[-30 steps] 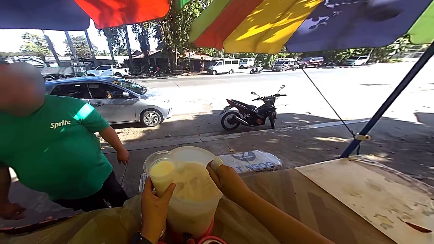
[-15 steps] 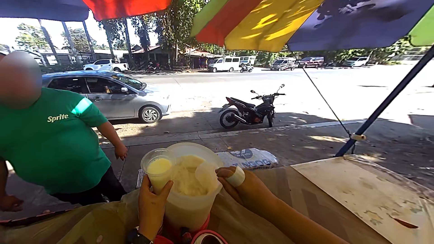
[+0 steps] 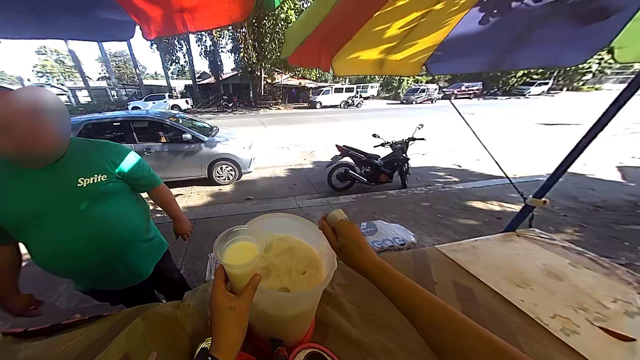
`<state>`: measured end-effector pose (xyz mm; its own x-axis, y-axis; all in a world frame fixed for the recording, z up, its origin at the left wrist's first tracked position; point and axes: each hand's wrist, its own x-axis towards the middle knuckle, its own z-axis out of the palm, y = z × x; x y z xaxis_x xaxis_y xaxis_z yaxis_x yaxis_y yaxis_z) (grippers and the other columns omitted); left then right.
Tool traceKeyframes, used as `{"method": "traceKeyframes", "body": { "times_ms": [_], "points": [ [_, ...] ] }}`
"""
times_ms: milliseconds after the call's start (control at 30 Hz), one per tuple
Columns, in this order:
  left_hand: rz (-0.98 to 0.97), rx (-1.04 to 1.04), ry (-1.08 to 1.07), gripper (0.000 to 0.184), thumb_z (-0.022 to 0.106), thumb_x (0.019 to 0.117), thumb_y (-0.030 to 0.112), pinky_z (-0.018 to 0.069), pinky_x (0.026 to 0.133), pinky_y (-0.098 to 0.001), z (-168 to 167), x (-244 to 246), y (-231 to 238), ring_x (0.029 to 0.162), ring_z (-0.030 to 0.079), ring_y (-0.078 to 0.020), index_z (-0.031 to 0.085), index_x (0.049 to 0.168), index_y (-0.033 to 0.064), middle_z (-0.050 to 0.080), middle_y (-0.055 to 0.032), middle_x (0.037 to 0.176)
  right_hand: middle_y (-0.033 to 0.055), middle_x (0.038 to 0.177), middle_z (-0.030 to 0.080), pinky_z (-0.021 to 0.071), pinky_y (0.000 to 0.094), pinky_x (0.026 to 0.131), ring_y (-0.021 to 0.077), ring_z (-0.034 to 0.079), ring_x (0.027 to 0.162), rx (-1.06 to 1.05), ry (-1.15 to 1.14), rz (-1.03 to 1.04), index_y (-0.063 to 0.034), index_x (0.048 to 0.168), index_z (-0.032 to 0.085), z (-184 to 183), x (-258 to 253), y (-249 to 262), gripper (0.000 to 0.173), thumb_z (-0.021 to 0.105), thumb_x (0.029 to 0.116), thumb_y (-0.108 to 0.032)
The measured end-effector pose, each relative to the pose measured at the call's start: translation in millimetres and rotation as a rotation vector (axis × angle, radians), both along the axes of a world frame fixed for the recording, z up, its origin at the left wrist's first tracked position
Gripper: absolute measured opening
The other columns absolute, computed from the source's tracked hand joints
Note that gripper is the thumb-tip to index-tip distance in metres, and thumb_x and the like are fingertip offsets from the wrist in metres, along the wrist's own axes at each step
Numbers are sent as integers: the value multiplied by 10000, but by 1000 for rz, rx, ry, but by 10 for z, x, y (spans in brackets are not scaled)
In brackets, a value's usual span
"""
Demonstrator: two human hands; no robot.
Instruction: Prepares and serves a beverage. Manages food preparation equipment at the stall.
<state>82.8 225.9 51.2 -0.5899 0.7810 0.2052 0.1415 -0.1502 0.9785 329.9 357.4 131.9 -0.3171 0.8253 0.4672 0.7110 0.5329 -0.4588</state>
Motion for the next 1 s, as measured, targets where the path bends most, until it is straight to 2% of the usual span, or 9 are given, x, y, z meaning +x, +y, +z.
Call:
{"method": "traceKeyframes", "body": {
  "times_ms": [133,267,333,467,600,767,1000],
  "points": [
    [-6,-17,6,822,902,745,173,559,958,-338,-8,0,-7,1157,644,-199,481,1426,-15,635,-167,1274,146,796,670,562,473,666,261,666,675,-70,223,-156,30,990,645,276,152,219,338,462,1113,-226],
    [1,-44,31,837,902,750,169,550,967,-348,-22,-2,3,1166,639,-209,469,1440,-23,634,-177,1281,151,874,697,566,408,651,210,659,651,-244,400,-296,59,1076,602,607,286,302,361,402,1133,-237],
    [-1,-48,37,832,905,747,171,554,961,-347,-33,-5,12,1158,646,-207,477,1434,-20,637,-176,1281,145,853,695,561,383,622,191,647,616,-267,456,-316,57,1075,606,743,317,313,376,388,1137,-242],
    [-8,-48,58,818,901,745,172,536,979,-356,-42,-22,45,1149,641,-211,490,1426,-19,645,-172,1261,108,812,696,544,324,578,137,618,568,-216,498,-263,50,1060,607,1124,299,253,372,384,1136,-238],
    [-15,-59,71,804,909,738,181,543,980,-382,-36,-27,127,1148,646,-219,511,1416,10,651,-160,1255,87,804,703,540,304,568,108,618,563,-117,495,-223,34,1042,614,1609,225,226,373,387,1128,-249],
    [-26,-99,133,805,908,752,213,513,1018,-447,21,0,262,1189,624,-272,514,1421,-1,639,-186,1286,62,812,708,539,272,541,92,625,543,-85,545,-182,6,1096,563,2142,36,161,323,381,1118,-260],
    [-38,-103,178,805,904,762,242,515,1015,-465,19,81,460,1169,642,-286,518,1423,-7,656,-195,1261,53,776,682,526,271,526,87,604,525,41,456,-87,-6,1027,573,2363,-299,-76,306,394,1118,-237]
  ]
}}
